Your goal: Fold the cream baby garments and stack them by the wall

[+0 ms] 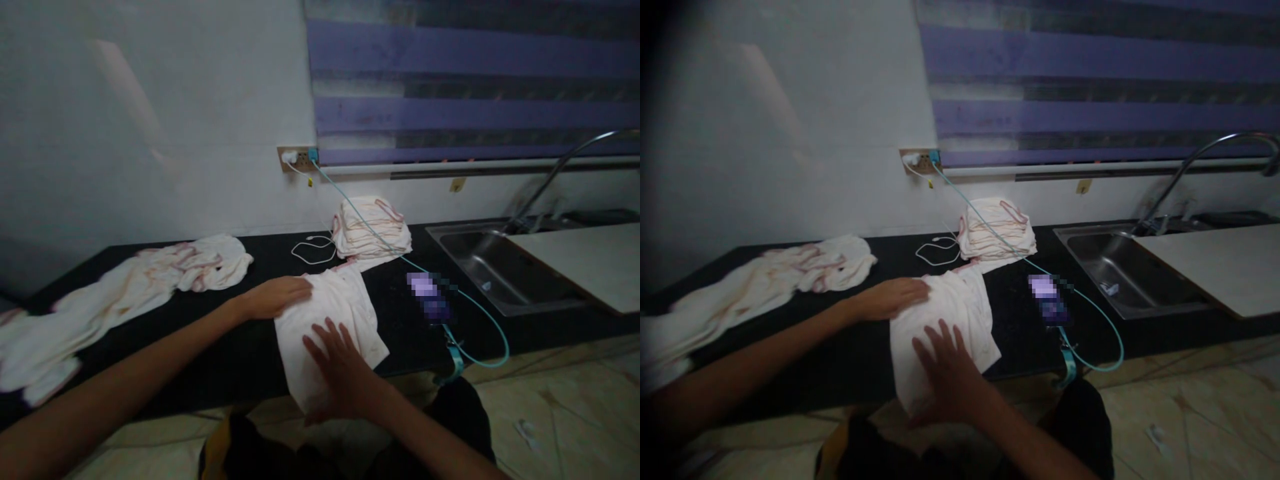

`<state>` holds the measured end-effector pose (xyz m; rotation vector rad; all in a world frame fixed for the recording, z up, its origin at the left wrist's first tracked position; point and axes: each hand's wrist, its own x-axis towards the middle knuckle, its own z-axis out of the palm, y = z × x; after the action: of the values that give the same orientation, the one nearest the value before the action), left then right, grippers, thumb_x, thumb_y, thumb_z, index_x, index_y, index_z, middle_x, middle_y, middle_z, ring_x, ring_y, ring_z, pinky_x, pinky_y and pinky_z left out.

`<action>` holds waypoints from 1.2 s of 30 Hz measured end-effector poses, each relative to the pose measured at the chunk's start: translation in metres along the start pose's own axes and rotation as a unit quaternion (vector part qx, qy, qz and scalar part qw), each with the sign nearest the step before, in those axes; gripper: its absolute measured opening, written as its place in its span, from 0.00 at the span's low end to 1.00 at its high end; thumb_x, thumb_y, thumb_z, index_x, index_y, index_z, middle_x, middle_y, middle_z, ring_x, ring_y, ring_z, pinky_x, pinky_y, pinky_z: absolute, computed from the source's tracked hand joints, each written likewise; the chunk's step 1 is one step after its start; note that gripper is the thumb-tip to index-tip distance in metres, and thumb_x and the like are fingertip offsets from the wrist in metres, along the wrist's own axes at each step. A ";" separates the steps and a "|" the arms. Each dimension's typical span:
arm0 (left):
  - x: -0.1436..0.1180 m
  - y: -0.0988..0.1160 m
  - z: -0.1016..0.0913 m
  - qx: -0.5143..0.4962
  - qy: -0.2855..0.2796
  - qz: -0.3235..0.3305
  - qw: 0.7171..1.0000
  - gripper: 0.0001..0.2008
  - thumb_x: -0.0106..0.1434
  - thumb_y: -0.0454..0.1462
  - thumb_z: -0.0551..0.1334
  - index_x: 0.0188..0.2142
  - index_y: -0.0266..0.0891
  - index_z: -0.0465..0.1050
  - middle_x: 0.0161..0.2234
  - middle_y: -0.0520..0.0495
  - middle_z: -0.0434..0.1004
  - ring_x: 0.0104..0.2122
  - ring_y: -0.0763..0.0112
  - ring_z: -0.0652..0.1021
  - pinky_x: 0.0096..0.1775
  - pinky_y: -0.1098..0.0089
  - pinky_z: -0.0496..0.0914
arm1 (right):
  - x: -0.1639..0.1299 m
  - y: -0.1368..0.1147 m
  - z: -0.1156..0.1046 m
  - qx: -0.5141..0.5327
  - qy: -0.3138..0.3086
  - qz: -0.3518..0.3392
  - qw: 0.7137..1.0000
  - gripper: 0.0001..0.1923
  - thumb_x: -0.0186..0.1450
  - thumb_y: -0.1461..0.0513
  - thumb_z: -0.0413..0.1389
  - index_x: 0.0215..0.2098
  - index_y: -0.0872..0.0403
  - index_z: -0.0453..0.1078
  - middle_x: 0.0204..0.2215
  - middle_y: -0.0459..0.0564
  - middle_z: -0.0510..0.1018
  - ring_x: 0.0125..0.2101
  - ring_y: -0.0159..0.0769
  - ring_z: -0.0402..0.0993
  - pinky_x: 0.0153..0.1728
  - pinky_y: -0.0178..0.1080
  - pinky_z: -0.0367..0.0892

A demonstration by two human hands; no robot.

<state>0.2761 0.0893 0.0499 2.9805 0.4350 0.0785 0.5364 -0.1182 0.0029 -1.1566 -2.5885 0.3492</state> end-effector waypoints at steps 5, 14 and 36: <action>-0.053 -0.001 0.006 -0.054 -0.107 -0.019 0.993 0.55 0.46 0.24 0.59 0.74 0.44 0.50 0.75 0.40 0.52 0.73 0.51 0.57 0.71 0.49 0.57 | 0.022 0.009 0.000 -0.030 -0.037 0.015 0.999 0.72 0.54 0.31 0.63 0.78 0.59 0.37 0.76 0.73 0.34 0.74 0.74 0.27 0.69 0.72 0.33; -0.054 0.059 0.011 -0.041 -0.093 -0.125 0.987 0.55 0.47 0.26 0.59 0.75 0.43 0.49 0.72 0.37 0.58 0.69 0.47 0.63 0.69 0.47 0.59 | -0.010 0.012 -0.003 -0.093 -0.065 -0.045 0.992 0.67 0.55 0.47 0.73 0.78 0.53 0.39 0.76 0.68 0.36 0.75 0.69 0.32 0.71 0.66 0.41; -0.048 0.095 -0.002 -0.099 -0.179 0.026 0.978 0.62 0.49 0.60 0.74 0.76 0.49 0.48 0.76 0.32 0.46 0.73 0.28 0.48 0.68 0.30 0.48 | -0.062 0.056 -0.012 -0.116 -0.039 -0.168 0.978 0.45 0.68 0.60 0.64 0.76 0.39 0.48 0.77 0.48 0.46 0.76 0.56 0.35 0.72 0.64 0.42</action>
<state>0.2568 -0.0148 0.0632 2.7260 0.2863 -0.3824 0.6183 -0.1272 -0.0139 -0.7571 -2.8884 0.0188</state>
